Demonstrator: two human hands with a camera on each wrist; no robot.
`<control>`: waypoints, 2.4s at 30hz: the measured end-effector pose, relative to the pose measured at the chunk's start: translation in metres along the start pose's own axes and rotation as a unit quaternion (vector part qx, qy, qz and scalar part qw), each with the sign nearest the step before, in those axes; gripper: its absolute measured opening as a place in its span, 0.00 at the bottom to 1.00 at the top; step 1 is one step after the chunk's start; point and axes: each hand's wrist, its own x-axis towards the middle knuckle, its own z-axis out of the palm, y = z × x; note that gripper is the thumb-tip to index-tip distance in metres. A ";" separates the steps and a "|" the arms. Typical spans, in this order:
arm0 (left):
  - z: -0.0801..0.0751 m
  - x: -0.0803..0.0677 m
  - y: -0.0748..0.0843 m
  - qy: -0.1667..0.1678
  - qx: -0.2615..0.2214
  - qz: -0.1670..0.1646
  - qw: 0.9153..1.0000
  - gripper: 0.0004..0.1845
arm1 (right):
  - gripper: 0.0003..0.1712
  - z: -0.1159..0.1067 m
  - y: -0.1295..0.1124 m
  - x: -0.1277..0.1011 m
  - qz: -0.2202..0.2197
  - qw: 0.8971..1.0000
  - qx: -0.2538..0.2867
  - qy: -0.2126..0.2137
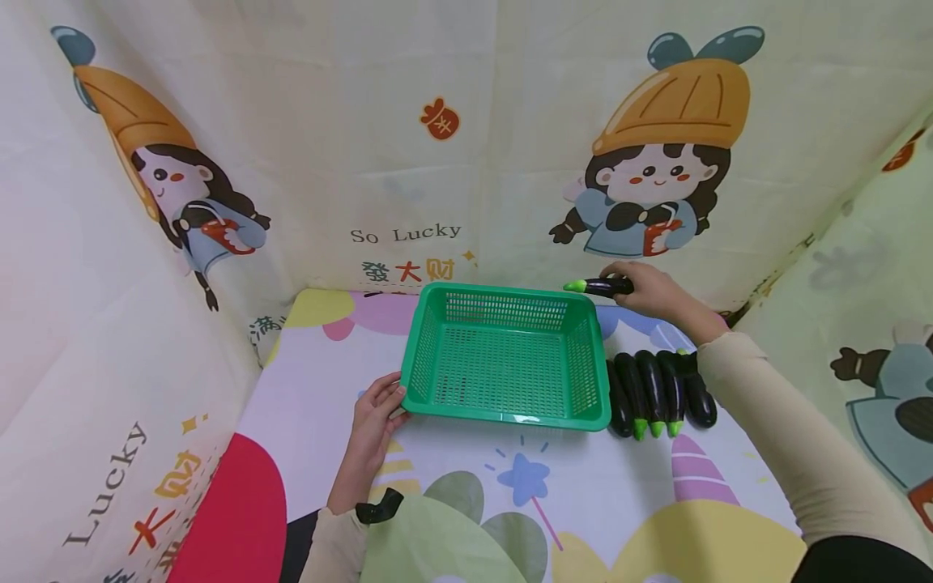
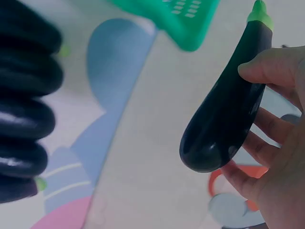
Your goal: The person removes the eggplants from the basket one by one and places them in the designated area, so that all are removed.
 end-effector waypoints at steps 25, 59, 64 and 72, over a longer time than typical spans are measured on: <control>0.001 -0.001 0.001 0.001 -0.002 0.000 1.000 0.24 | 0.25 0.038 0.064 -0.023 0.080 0.995 0.034 -0.039; -0.001 -0.001 -0.003 0.004 0.000 0.000 1.000 0.24 | 0.20 0.077 0.094 -0.026 0.023 0.989 -0.084 -0.123; 0.000 -0.001 -0.002 0.004 -0.001 0.002 1.000 0.24 | 0.21 0.078 0.095 -0.029 0.027 0.988 -0.090 -0.119; 0.001 -0.002 -0.001 0.006 0.006 0.000 1.000 0.23 | 0.24 0.084 0.100 -0.031 0.036 0.988 -0.093 -0.116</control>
